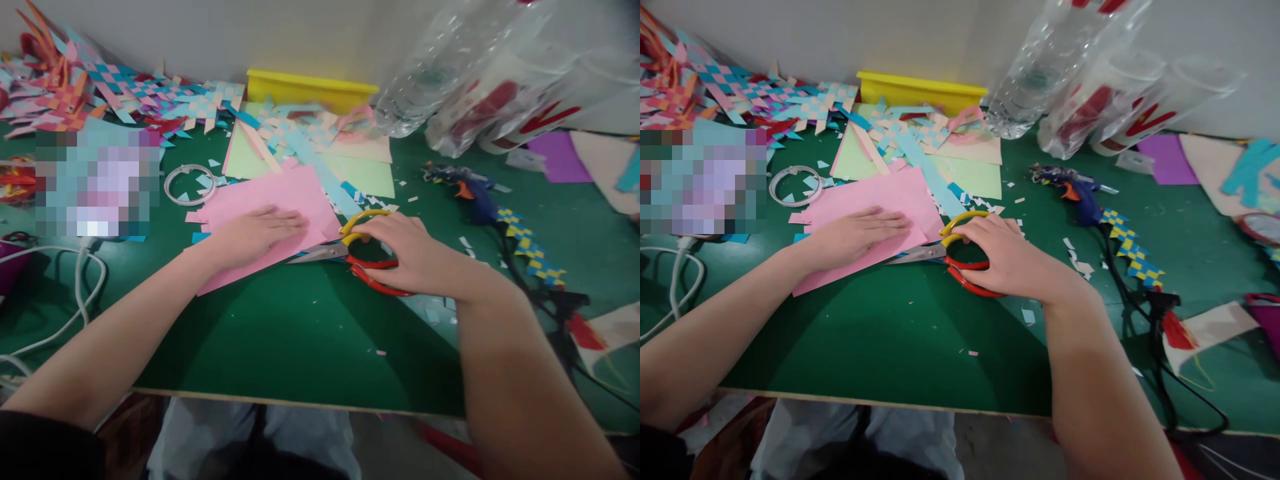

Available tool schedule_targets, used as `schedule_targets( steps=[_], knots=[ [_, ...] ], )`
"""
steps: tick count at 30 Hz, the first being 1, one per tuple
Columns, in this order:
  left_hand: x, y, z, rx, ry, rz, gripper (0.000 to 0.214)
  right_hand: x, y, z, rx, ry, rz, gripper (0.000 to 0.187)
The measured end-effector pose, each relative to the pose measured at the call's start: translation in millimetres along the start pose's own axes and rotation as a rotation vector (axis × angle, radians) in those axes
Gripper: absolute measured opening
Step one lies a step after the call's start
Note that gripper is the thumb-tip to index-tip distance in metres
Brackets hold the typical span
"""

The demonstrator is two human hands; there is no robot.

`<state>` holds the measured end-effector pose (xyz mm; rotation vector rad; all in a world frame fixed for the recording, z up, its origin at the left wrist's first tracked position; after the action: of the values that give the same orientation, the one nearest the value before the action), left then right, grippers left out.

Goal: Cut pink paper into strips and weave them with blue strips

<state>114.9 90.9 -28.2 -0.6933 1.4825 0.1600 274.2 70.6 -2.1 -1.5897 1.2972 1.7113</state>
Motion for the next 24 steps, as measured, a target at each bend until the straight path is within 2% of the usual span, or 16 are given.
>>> schedule_targets(
  steps=[8,10,13,15,18,20,24],
  knots=[
    [-4.6,-7,1,0.045,0.033,0.016,0.054,0,-17,-5,0.041,-0.022,-0.030,0.042],
    [-8.8,-8,1,0.036,0.005,0.040,0.051,-1,-19,-6,0.045,-0.031,-0.030,0.041],
    [-22.5,-6,-6,-0.030,-0.099,0.108,0.050,-4,-22,-8,0.069,-0.049,-0.030,0.042],
    [-30.9,-3,-13,-0.091,-0.150,0.141,0.063,-11,-25,-11,0.098,-0.081,-0.026,0.042],
    [-36.3,-1,-24,-0.141,-0.150,0.158,0.083,-24,-36,-19,0.146,-0.140,-0.013,0.040],
    [-38.2,1,-29,-0.159,-0.133,0.161,0.085,-33,-47,-26,0.186,-0.191,-0.004,0.042],
    [-41.6,3,-32,-0.173,-0.115,0.148,0.075,-53,-66,-35,0.281,-0.348,-0.025,0.046]
  ],
)
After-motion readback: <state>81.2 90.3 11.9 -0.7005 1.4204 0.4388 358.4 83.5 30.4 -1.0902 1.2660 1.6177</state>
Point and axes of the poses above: each hand's wrist, its own z-axis towards the middle knuckle, its own x-axis out of the palm, y = z × x, the point moved 10 cm from there along z, towards the middle knuckle, and after that the axes turned 1 degree about x, right-handed, at the moved point
